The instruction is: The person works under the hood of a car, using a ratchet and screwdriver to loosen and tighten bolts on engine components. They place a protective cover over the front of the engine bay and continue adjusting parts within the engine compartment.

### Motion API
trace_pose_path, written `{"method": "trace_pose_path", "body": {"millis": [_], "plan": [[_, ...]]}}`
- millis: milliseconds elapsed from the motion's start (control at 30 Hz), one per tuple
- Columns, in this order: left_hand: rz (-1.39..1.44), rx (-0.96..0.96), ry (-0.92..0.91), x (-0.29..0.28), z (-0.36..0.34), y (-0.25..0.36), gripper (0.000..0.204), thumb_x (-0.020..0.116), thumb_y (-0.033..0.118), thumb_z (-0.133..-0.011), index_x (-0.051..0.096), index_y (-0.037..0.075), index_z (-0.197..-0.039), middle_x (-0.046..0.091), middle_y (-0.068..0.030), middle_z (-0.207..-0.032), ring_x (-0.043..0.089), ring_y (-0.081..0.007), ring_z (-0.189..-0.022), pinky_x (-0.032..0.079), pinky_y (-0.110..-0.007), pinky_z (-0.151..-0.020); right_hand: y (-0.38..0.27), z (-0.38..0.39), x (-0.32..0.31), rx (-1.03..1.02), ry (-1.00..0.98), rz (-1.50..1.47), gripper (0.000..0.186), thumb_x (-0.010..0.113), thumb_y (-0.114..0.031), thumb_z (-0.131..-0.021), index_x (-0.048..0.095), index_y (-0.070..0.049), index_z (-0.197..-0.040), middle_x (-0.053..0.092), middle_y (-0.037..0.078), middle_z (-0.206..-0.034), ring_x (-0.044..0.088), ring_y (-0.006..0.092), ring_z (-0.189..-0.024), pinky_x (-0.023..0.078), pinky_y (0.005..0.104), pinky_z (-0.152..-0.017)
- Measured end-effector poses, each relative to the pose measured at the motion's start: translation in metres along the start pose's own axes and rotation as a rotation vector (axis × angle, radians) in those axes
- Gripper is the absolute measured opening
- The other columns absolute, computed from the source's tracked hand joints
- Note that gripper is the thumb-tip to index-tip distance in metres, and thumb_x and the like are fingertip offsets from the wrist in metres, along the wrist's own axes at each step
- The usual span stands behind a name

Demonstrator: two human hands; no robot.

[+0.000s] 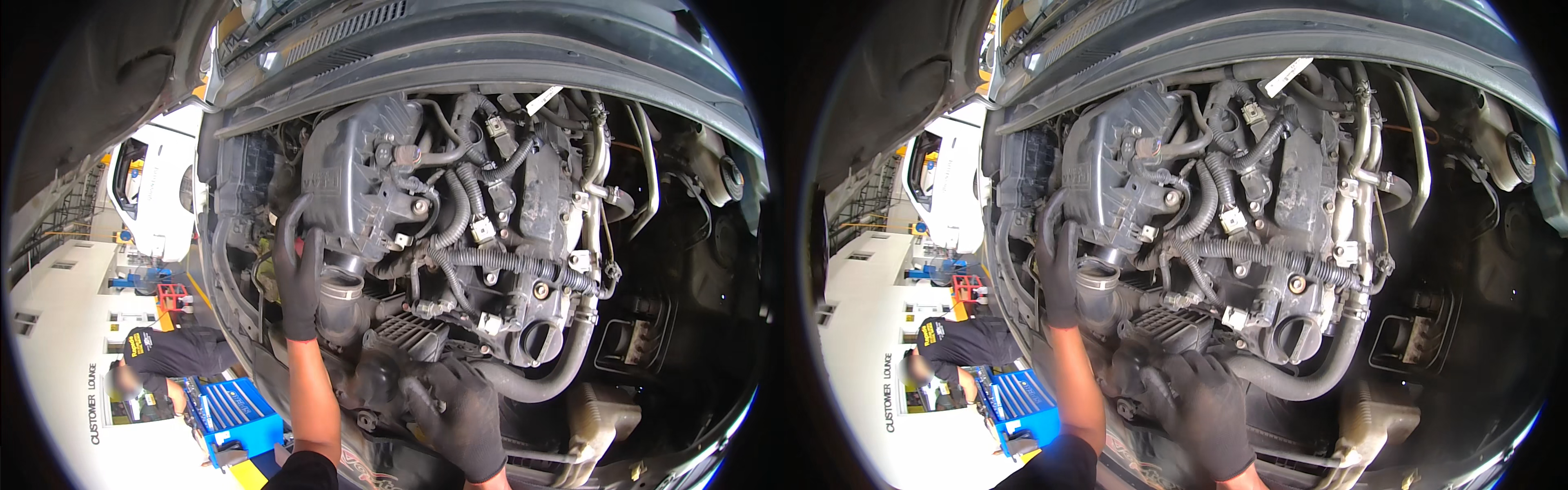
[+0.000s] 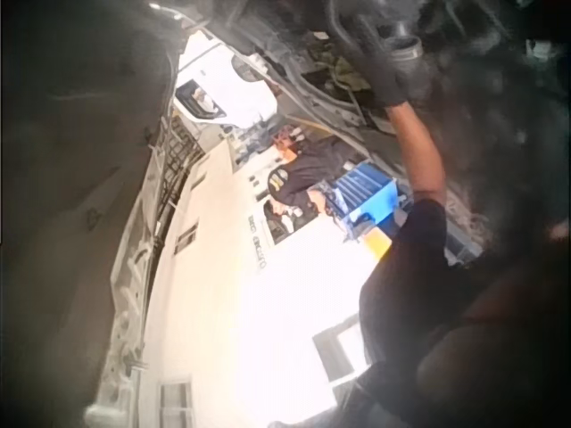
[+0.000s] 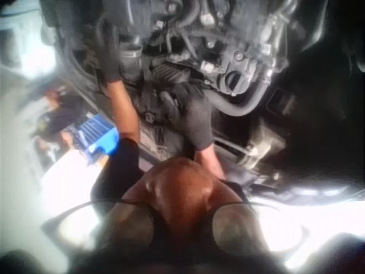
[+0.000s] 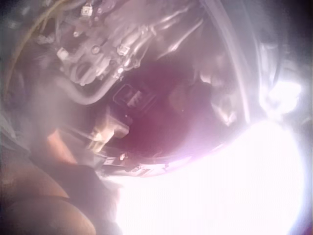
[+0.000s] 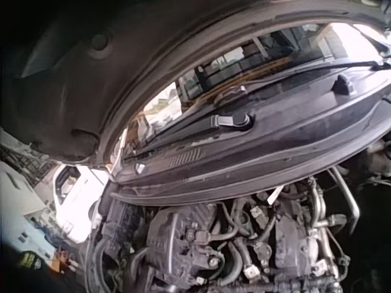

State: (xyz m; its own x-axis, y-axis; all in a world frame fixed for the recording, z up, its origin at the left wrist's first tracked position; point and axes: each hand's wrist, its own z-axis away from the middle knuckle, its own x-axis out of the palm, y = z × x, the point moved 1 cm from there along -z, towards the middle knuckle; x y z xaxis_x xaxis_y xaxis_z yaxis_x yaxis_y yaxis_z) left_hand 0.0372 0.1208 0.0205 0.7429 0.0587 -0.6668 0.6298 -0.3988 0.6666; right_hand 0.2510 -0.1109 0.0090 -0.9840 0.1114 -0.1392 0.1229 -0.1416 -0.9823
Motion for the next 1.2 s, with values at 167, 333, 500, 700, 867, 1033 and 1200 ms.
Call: {"method": "trace_pose_path", "body": {"millis": [167,333,500,700,867,1033,1200], "plan": [[0.033,-0.055,0.020,0.003,0.001,0.001,0.051,0.058,0.018,-0.112,0.057,-0.004,-0.158,0.062,-0.0165,-0.158,0.054,-0.0276,-0.151,0.036,-0.044,-0.129,0.003,0.003,-0.009,-0.006,-0.015,-0.029,0.025,0.080,-0.029,-0.100,0.076,-0.005,-0.108,0.073,0.022,-0.102,0.070,0.0463,-0.093,0.055,0.0541,-0.081],[0.030,-0.006,0.027,-0.001,-0.006,-0.011,0.050,0.057,0.017,-0.112,0.056,-0.004,-0.158,0.060,-0.0163,-0.159,0.053,-0.0272,-0.151,0.036,-0.043,-0.129,0.004,0.002,-0.017,-0.028,-0.009,-0.044,0.026,0.079,-0.029,-0.100,0.070,-0.006,-0.102,0.070,0.021,-0.097,0.067,0.0462,-0.092,0.048,0.0565,-0.081],[-0.034,-0.016,0.030,0.002,-0.002,-0.021,0.049,0.060,0.016,-0.111,0.057,-0.002,-0.157,0.060,-0.0150,-0.158,0.054,-0.0263,-0.148,0.038,-0.042,-0.127,0.004,0.002,-0.017,-0.029,-0.029,0.030,0.026,0.081,-0.030,-0.097,0.070,-0.006,-0.104,0.068,0.018,-0.098,0.066,0.0456,-0.092,0.050,0.0556,-0.080],[0.074,0.025,0.023,0.002,-0.004,-0.020,0.044,0.065,0.014,-0.109,0.062,-0.001,-0.151,0.066,-0.0128,-0.150,0.060,-0.0234,-0.139,0.045,-0.039,-0.119,0.002,0.002,-0.002,-0.115,0.200,0.037,0.018,0.079,-0.019,-0.100,0.076,-0.002,-0.105,0.069,0.015,-0.087,0.069,0.0352,-0.076,0.053,0.0457,-0.069],[0.090,0.046,0.107,-0.005,0.002,-0.009,0.035,0.067,0.014,-0.110,0.068,0.001,-0.142,0.071,-0.0186,-0.141,0.068,-0.0314,-0.130,0.053,-0.042,-0.111,0.015,-0.006,0.024,-0.052,0.441,-0.076,0.019,0.069,-0.017,-0.110,0.076,0.001,-0.104,0.072,0.020,-0.086,0.071,0.0346,-0.077,0.053,0.0427,-0.071],[-0.103,0.410,0.173,-0.056,0.091,0.043,0.024,0.072,0.008,-0.104,0.076,0.004,-0.127,0.077,-0.0160,-0.129,0.074,-0.0366,-0.119,0.057,-0.048,-0.102,0.043,-0.014,0.022,-0.261,0.585,0.214,0.021,0.072,-0.017,-0.111,0.077,0.002,-0.105,0.072,0.014,-0.083,0.063,0.0208,-0.073,0.049,0.0377,-0.067],[-0.062,0.325,0.021,-0.224,0.338,0.032,0.027,0.075,0.002,-0.097,0.080,0.013,-0.121,0.080,-0.0066,-0.124,0.075,-0.0315,-0.116,0.059,-0.045,-0.098,0.016,0.024,0.027,-0.496,0.710,0.888,0.028,0.074,-0.019,-0.109,0.081,-0.003,-0.131,0.083,0.018,-0.117,0.078,0.0295,-0.099,0.058,0.0387,-0.093]]}}
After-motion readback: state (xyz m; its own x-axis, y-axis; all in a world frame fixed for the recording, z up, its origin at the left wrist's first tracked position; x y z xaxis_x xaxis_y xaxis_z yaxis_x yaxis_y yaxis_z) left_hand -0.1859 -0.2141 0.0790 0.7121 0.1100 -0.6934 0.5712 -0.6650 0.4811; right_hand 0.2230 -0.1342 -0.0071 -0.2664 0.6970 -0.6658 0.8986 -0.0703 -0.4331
